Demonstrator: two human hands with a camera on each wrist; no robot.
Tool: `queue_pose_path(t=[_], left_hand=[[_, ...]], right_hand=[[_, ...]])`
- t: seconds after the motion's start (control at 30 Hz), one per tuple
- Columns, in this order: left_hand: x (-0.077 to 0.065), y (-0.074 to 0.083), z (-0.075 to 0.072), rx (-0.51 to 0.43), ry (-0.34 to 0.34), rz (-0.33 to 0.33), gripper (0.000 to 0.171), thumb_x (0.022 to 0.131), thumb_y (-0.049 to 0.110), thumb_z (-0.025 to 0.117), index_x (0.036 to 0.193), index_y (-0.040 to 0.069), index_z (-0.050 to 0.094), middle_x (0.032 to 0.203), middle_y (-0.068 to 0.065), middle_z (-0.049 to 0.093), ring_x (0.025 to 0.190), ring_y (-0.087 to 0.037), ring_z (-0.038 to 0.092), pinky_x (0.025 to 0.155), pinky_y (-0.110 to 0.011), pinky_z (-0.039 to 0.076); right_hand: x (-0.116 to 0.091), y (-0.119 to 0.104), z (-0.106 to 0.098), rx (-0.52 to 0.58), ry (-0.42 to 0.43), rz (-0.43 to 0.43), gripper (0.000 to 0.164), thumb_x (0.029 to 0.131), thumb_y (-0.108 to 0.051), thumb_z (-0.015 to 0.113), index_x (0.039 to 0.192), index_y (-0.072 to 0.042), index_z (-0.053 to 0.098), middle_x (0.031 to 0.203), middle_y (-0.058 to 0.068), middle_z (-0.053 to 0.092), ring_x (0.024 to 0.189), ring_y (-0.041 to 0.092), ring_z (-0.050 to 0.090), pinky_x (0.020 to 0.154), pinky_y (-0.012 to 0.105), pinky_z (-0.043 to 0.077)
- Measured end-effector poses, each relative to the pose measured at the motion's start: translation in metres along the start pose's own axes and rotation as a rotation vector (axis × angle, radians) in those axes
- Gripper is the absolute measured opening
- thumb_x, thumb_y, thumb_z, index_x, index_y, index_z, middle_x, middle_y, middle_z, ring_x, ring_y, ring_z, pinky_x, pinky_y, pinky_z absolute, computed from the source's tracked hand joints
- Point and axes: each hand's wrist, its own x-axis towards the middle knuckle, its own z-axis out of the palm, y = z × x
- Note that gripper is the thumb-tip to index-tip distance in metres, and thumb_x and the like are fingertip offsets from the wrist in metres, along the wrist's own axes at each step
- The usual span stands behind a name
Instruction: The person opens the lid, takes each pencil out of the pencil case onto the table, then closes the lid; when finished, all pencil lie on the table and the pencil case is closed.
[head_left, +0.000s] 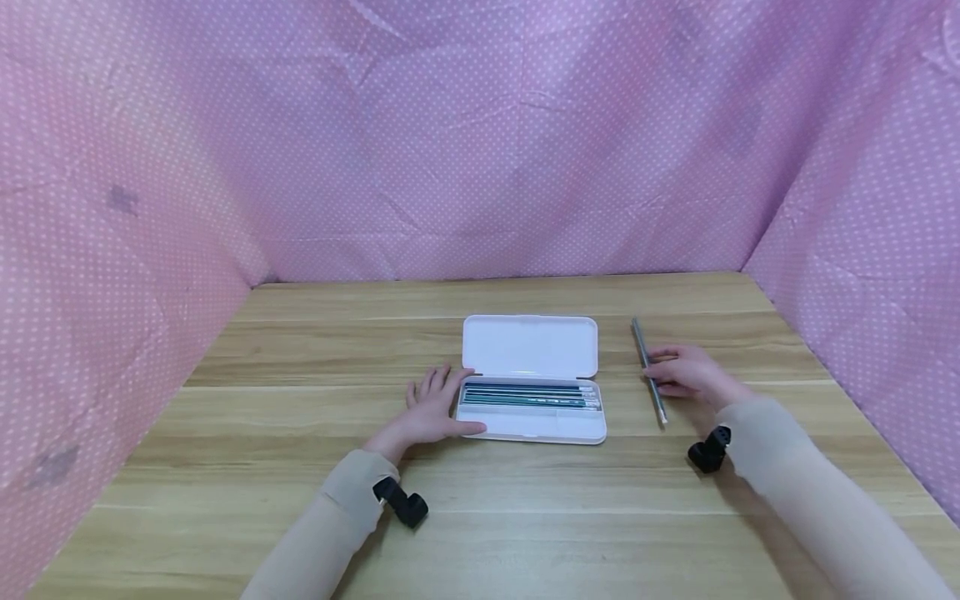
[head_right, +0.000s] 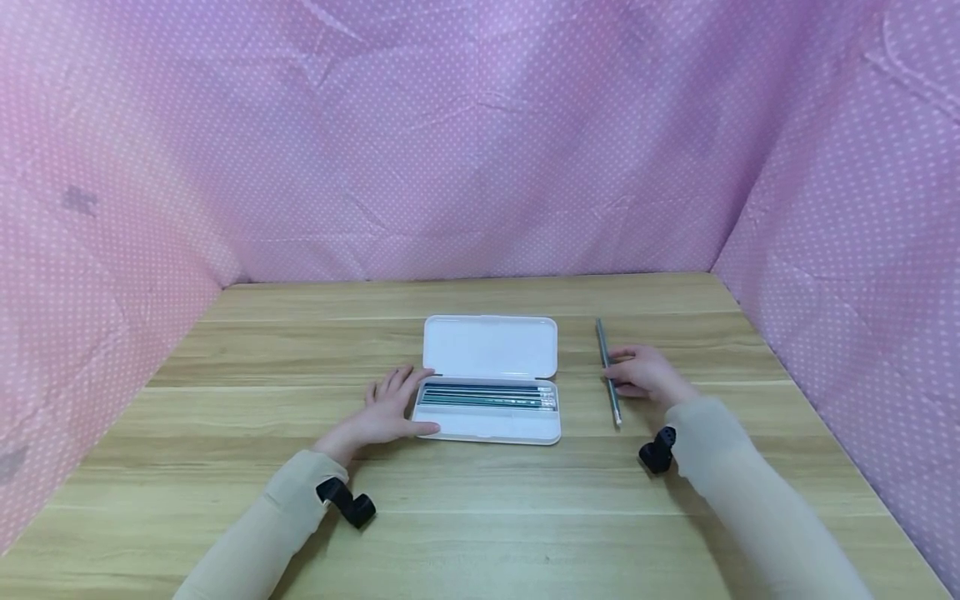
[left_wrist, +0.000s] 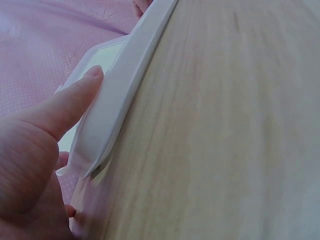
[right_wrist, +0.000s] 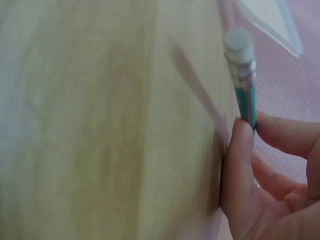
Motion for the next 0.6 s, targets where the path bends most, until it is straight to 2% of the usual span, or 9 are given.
queue_pose_path(t=[0.13, 0.27, 0.5, 0.6], left_hand=[[0.0, 0.0, 0.0, -0.002, -0.002, 0.001, 0.086, 0.077, 0.055, 0.07, 0.146, 0.03, 0.025, 0.157, -0.021, 0.008, 0.143, -0.043, -0.001, 0.105, -0.067, -0.006], [0.0, 0.0, 0.0, 0.0, -0.001, 0.003, 0.086, 0.077, 0.055, 0.07, 0.146, 0.03, 0.025, 0.156, -0.021, 0.009, 0.143, -0.043, -0.001, 0.105, -0.067, -0.005], [0.0, 0.0, 0.001, 0.002, 0.0, 0.0, 0.085, 0.077, 0.055, 0.07, 0.146, 0.031, 0.025, 0.157, -0.02, 0.009, 0.143, -0.043, 0.0, 0.105, -0.067, -0.005], [0.0, 0.0, 0.001, 0.006, 0.001, 0.001, 0.085, 0.077, 0.055, 0.07, 0.146, 0.03, 0.026, 0.157, -0.021, 0.009, 0.143, -0.043, 0.0, 0.105, -0.067, -0.005]], right_hand=[[0.001, -0.004, 0.005, -0.141, 0.051, 0.007, 0.057, 0.09, -0.007, 0.06, 0.137, 0.013, 0.034, 0.091, 0.001, 0.06, 0.072, 0.0, 0.058, 0.067, 0.022, 0.055], [0.003, -0.007, 0.01, -0.236, 0.093, 0.021, 0.053, 0.089, -0.007, 0.061, 0.133, 0.012, 0.039, 0.1, 0.012, 0.06, 0.07, 0.003, 0.059, 0.067, 0.025, 0.056], [0.004, -0.009, 0.014, -0.27, 0.116, 0.009, 0.051, 0.086, -0.005, 0.062, 0.129, 0.013, 0.041, 0.085, 0.006, 0.06, 0.064, 0.006, 0.059, 0.062, 0.026, 0.055], [0.003, -0.009, 0.016, -0.271, 0.125, 0.013, 0.05, 0.086, -0.004, 0.063, 0.129, 0.012, 0.042, 0.088, 0.009, 0.059, 0.065, 0.006, 0.059, 0.062, 0.027, 0.056]])
